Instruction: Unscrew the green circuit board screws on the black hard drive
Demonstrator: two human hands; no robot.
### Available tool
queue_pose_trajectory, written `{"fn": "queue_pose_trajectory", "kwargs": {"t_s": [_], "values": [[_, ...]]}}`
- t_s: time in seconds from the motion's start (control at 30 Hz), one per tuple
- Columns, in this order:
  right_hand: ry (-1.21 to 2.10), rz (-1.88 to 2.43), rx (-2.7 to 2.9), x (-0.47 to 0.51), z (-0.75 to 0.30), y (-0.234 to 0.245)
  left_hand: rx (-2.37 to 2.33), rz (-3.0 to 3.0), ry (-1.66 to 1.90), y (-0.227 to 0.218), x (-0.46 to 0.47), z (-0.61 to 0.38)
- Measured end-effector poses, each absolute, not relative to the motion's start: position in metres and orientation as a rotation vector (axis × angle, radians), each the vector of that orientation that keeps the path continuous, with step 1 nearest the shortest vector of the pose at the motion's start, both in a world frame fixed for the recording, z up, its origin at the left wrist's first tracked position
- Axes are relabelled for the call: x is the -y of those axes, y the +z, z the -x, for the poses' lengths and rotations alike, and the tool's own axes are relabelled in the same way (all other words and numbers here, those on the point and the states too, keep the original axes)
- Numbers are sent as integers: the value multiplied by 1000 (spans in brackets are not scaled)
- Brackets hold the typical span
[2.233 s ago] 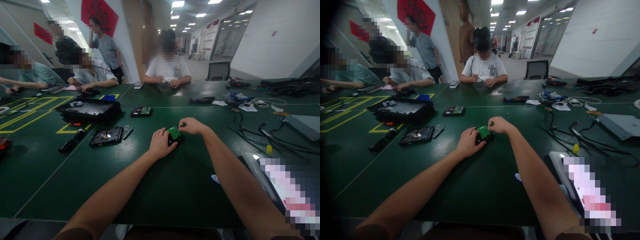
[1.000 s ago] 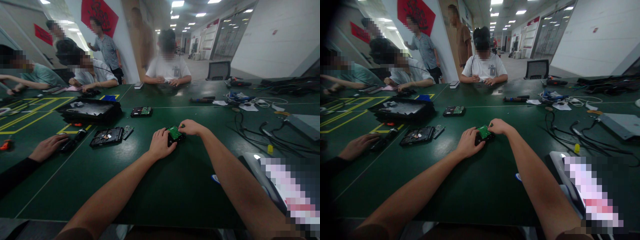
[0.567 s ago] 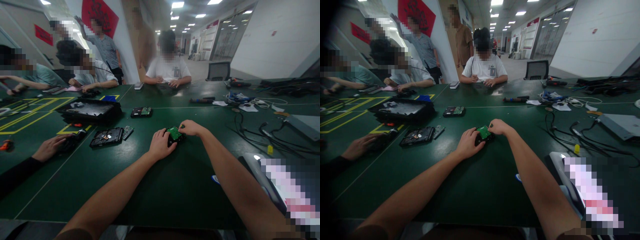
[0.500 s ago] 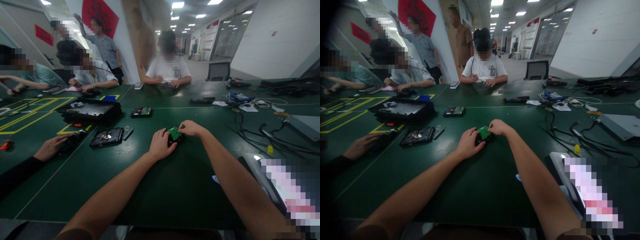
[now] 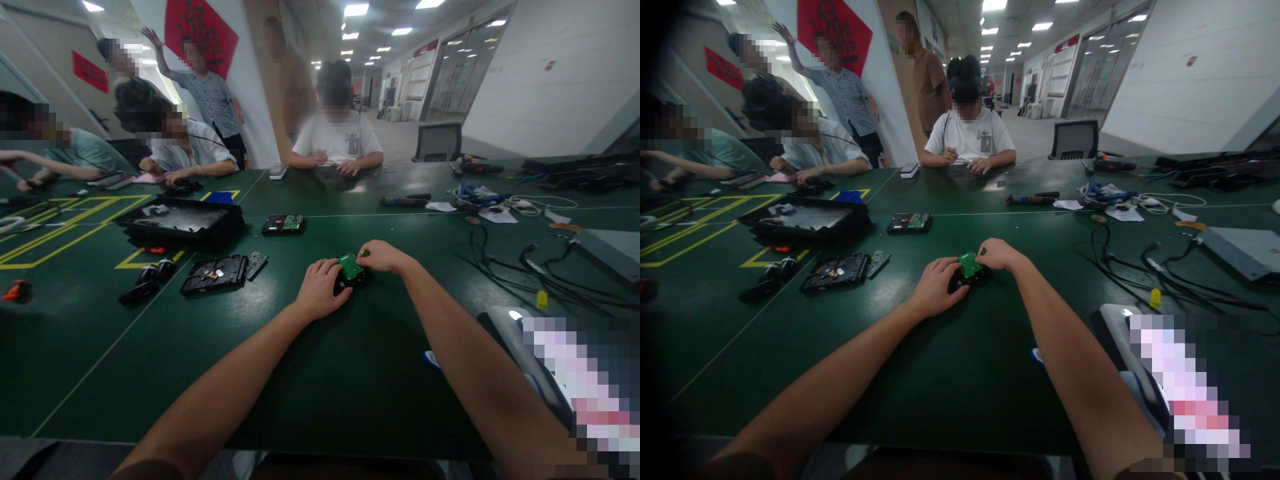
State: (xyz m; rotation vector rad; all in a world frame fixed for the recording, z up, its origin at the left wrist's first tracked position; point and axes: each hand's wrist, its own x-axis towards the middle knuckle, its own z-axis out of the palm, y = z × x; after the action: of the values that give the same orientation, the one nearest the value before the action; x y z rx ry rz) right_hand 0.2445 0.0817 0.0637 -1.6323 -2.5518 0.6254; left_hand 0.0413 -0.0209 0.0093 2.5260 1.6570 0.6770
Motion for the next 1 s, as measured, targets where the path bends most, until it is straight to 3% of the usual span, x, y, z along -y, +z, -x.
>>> {"fn": "queue_pose_trajectory", "kwargs": {"t_s": [0.47,1.0], "values": [[489,1614,2618,-91,-247,57,-1657,-2555,634,6,20,-39],[674,1631,2565,-77,-246,71,-1672,-2573,596,13,22,-42]]}}
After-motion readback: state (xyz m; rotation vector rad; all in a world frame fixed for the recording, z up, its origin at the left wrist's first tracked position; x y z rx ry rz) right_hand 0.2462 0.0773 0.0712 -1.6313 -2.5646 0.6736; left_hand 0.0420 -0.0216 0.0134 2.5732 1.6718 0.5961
